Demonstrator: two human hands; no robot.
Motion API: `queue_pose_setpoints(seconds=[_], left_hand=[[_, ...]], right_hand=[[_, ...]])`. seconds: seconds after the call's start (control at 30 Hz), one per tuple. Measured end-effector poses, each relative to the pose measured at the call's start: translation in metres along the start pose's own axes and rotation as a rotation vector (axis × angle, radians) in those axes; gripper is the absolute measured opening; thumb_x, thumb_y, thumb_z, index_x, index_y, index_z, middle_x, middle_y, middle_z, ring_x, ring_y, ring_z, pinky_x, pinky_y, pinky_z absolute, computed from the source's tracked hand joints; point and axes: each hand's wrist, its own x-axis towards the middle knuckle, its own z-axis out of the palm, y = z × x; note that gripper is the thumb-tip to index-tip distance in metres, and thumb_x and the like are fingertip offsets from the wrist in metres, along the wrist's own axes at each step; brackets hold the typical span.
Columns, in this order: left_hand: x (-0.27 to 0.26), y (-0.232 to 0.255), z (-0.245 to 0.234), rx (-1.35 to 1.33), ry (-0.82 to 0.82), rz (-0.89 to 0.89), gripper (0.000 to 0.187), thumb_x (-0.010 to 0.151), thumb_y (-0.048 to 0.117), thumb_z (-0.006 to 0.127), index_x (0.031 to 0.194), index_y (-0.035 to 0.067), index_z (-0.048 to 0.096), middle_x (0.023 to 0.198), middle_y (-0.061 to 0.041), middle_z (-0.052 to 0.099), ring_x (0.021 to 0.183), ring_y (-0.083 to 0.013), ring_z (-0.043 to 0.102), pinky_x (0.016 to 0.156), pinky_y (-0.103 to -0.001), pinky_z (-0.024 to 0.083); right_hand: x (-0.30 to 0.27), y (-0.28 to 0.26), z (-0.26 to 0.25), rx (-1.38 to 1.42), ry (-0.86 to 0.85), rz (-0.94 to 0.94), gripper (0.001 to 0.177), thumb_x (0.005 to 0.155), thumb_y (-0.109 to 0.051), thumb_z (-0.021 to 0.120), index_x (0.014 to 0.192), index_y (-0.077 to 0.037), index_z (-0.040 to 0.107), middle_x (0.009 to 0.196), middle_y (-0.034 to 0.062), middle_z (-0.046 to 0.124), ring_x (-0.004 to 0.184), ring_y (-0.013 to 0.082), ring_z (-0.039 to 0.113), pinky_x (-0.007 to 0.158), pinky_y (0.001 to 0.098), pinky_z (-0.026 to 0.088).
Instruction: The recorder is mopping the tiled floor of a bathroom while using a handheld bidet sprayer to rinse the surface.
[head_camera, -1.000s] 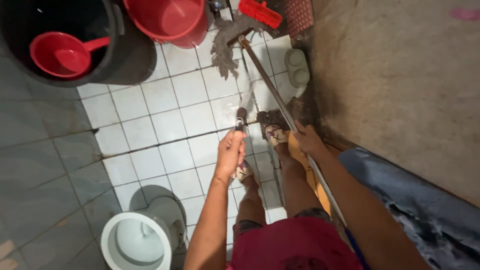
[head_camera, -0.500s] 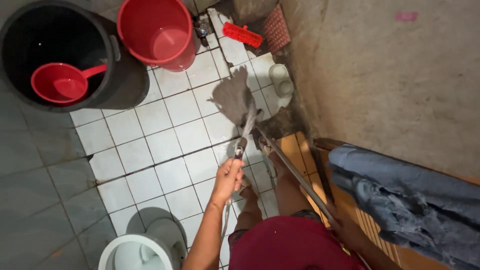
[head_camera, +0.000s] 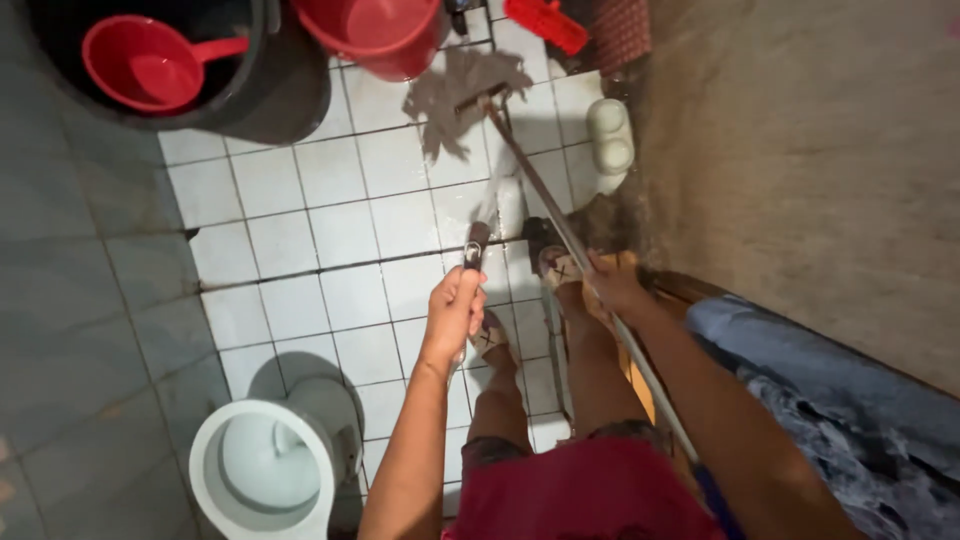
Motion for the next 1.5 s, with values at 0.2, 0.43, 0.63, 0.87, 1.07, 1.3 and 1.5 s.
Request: queue_pose_setpoints(seconds=[0.2,0.43,0.63,0.87,1.07,1.3,1.5], left_hand=[[-0.017,-0.002,-0.016,-0.032,-0.004,0.018,0.029,0.105,0.034,0.057,0.102,0.005,0.062,0.065,0.002,0.05,0.046,-0.0057,0.04,0.041,-0.023,0.031],[-0.029,0.001,-0.03,0.098,-0.014,0.018,0.028,0.104,0.033,0.054,0.1,0.006,0.063,0.062,0.002,0.05,0.045,-0.0061,0.041,0.04,-0.024,0.031],[-0.001,0.059,-0.038,0.133,-0.004,0.085,0.028,0.104,0.03,0.055,0.1,0.004,0.061,0.062,0.001,0.049,0.044,-0.0074,0.04,0.04,-0.025,0.03],[0.04,0.097,-0.058,0.21,-0.049,0.009,0.029,0.103,0.03,0.055,0.102,0.002,0.062,0.061,-0.001,0.05,0.043,-0.0086,0.04,0.039,-0.026,0.03],[0.052,0.107,-0.08,0.217,-0.158,0.006,0.031,0.105,0.033,0.054,0.104,0.002,0.059,0.062,0.0,0.048,0.046,-0.0081,0.04,0.042,-0.024,0.033],[0.036,0.113,-0.11,0.27,-0.257,-0.053,0.033,0.104,0.035,0.054,0.105,0.002,0.06,0.065,0.001,0.052,0.047,-0.0085,0.041,0.043,-0.024,0.034],[0.035,0.112,-0.114,0.273,-0.234,-0.115,0.03,0.103,0.031,0.053,0.106,0.003,0.062,0.062,0.0,0.048,0.044,-0.0075,0.038,0.039,-0.024,0.028]], right_hand=[[-0.063,-0.025,0.026,0.207,0.148,0.709,0.066,0.096,-0.046,0.053,0.159,-0.039,0.034,0.065,0.0096,0.055,0.04,0.0184,0.047,0.038,0.0373,0.045],[-0.236,-0.043,0.063,0.465,0.148,0.948,0.057,0.099,-0.053,0.052,0.153,-0.037,0.042,0.067,0.0077,0.055,0.044,0.0169,0.047,0.036,0.0323,0.039],[-0.254,-0.043,0.074,0.37,0.173,0.985,0.059,0.098,-0.045,0.054,0.156,-0.044,0.046,0.076,0.0062,0.054,0.054,0.0163,0.047,0.043,0.033,0.042],[-0.228,-0.037,0.121,0.388,0.223,0.929,0.061,0.101,-0.041,0.058,0.159,-0.036,0.041,0.074,0.0083,0.053,0.055,0.0152,0.052,0.045,0.0309,0.045],[-0.205,-0.102,0.17,-0.021,0.231,0.845,0.062,0.099,-0.034,0.055,0.159,-0.034,0.037,0.082,0.0116,0.069,0.057,0.0202,0.061,0.048,0.0341,0.056],[-0.287,-0.167,0.236,-0.976,0.182,0.458,0.07,0.105,-0.033,0.051,0.164,-0.014,0.019,0.093,0.0127,0.073,0.072,0.0272,0.07,0.067,0.0456,0.058],[-0.303,-0.1,0.26,-1.237,0.182,0.567,0.093,0.089,-0.041,0.062,0.162,-0.006,0.016,0.091,0.0179,0.07,0.07,0.036,0.07,0.06,0.0534,0.058]])
